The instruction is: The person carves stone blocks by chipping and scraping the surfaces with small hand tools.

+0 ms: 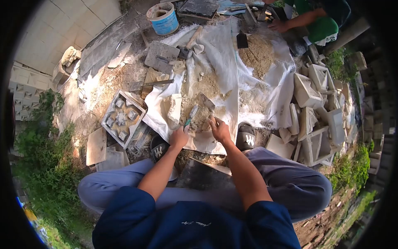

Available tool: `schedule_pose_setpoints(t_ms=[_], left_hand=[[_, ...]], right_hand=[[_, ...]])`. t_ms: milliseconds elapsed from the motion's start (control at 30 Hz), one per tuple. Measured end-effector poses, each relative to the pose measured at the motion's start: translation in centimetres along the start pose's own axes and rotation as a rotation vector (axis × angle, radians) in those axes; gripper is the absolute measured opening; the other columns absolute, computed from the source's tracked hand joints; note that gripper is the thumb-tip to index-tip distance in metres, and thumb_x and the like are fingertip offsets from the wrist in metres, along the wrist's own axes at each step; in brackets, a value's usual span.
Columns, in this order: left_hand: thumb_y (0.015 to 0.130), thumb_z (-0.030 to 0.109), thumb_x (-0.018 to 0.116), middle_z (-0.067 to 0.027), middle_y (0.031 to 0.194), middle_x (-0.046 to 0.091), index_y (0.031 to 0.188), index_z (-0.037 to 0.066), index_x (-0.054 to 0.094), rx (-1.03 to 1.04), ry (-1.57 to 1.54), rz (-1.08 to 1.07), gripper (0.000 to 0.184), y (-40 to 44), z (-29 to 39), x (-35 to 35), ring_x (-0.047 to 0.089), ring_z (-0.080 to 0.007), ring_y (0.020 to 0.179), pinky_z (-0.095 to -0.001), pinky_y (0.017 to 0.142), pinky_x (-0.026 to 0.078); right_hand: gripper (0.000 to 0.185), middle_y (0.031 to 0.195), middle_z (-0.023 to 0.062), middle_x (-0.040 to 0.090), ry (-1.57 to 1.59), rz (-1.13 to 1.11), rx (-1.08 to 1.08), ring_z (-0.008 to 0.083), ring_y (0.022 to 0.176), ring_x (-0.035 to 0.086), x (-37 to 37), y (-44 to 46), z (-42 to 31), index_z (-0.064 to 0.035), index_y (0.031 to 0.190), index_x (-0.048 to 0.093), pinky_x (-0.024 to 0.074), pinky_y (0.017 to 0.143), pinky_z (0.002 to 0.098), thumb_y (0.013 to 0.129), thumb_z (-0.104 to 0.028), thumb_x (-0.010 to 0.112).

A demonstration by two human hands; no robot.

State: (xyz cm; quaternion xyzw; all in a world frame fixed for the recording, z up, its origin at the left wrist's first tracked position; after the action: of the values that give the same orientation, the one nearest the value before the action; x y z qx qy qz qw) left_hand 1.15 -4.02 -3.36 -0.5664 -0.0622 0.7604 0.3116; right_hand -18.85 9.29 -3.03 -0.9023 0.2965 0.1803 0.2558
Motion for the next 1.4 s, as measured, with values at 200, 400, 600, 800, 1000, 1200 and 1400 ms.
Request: schedule_pose_setpoints(t_ms=[200, 400, 600, 800, 1000, 1200, 1400], left_hand=[[0.099, 0.045, 0.047, -0.0251, 0.092, 0.069, 0.101, 0.001, 0.066, 0.018, -0.133, -0.030, 0.047, 1.7, -1.2, -0.9, 0.068, -0.0425, 0.085, -0.0492, 0.075, 0.053], [0.099, 0.025, 0.058, -0.0081, 0.070, 0.061, 0.094, -0.003, 0.065, -0.138, -1.001, -0.370, 0.029, 2.0, -2.1, 2.0, 0.049, -0.0116, 0.045, -0.0282, 0.040, 0.039], [0.099, 0.024, 0.059, -0.0043, 0.071, 0.060, 0.099, -0.002, 0.066, -0.080, -1.101, -0.369, 0.027, 1.9, 0.1, 0.8, 0.049, -0.0096, 0.049, -0.0262, 0.040, 0.038], [0.099, 0.025, 0.060, -0.0039, 0.073, 0.061, 0.112, -0.002, 0.068, 0.090, -1.090, -0.353, 0.030, 1.4, 3.2, -0.9, 0.052, -0.0093, 0.053, -0.0250, 0.042, 0.039], [0.099, 0.026, 0.059, -0.0044, 0.076, 0.066, 0.111, -0.001, 0.070, 0.198, -1.043, -0.277, 0.031, 2.1, 4.2, 0.0, 0.056, -0.0115, 0.056, -0.0299, 0.050, 0.046], [0.097, 0.026, 0.058, -0.0127, 0.082, 0.071, 0.101, 0.000, 0.071, 0.105, -0.674, -0.302, 0.029, 2.1, 5.1, 2.7, 0.067, -0.0267, 0.069, -0.0370, 0.063, 0.051], [0.090, 0.038, 0.062, -0.0219, 0.089, 0.070, 0.093, -0.001, 0.066, 0.235, -0.067, -0.112, 0.039, -3.3, 13.4, 3.2, 0.069, -0.0398, 0.084, -0.0481, 0.075, 0.054]], right_hand=[[0.051, 0.093, 0.0267, 0.069, -0.029, 0.090, 0.112, 0.0451, 0.091, 0.066, -0.5, 0.6, 0.1, 0.0017, 0.104, 0.060, 0.0500, 0.079, 0.0488, 0.092, -0.048, 0.061], [0.027, 0.085, 0.0222, 0.069, -0.269, 0.401, -0.237, 0.0380, 0.080, 0.068, -4.5, 1.2, -2.8, 0.0022, 0.099, 0.070, 0.0524, 0.072, 0.0441, 0.090, -0.023, 0.062], [0.029, 0.091, 0.0143, 0.074, 0.202, -0.215, 0.077, 0.0217, 0.074, 0.070, 1.7, 1.0, -2.4, 0.0011, 0.108, 0.071, 0.0565, 0.067, 0.0344, 0.099, -0.021, 0.055], [0.045, 0.106, 0.0150, 0.070, 0.650, -0.251, 0.197, 0.0215, 0.085, 0.068, 4.6, 1.9, -3.5, 0.0058, 0.116, 0.066, 0.0557, 0.067, 0.0332, 0.098, -0.035, 0.061], [0.037, 0.100, 0.0147, 0.065, 0.790, -0.180, 0.190, 0.0244, 0.090, 0.066, 3.8, 3.3, -3.1, 0.0035, 0.114, 0.061, 0.0554, 0.077, 0.0371, 0.098, -0.030, 0.062], [0.023, 0.085, 0.0078, 0.057, 1.192, -0.078, 0.280, 0.0204, 0.069, 0.057, 1.1, 4.5, -1.5, -0.0004, 0.112, 0.054, 0.0497, 0.058, 0.0328, 0.103, -0.022, 0.052], [0.031, 0.078, -0.0006, 0.049, 1.242, -0.021, 0.248, 0.0079, 0.053, 0.037, -4.6, 5.9, 0.4, -0.0072, 0.109, 0.053, 0.0295, 0.045, 0.0233, 0.106, -0.035, 0.041]])
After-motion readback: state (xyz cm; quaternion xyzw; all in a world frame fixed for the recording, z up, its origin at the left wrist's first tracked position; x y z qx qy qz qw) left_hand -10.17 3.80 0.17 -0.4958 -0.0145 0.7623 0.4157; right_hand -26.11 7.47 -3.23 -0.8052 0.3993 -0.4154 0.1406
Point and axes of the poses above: each hand's wrist, its own y-axis towards the middle knuckle, its own x-axis out of the palm, z = x × y, the point moved 7 cm from there along y, towards the middle knuckle
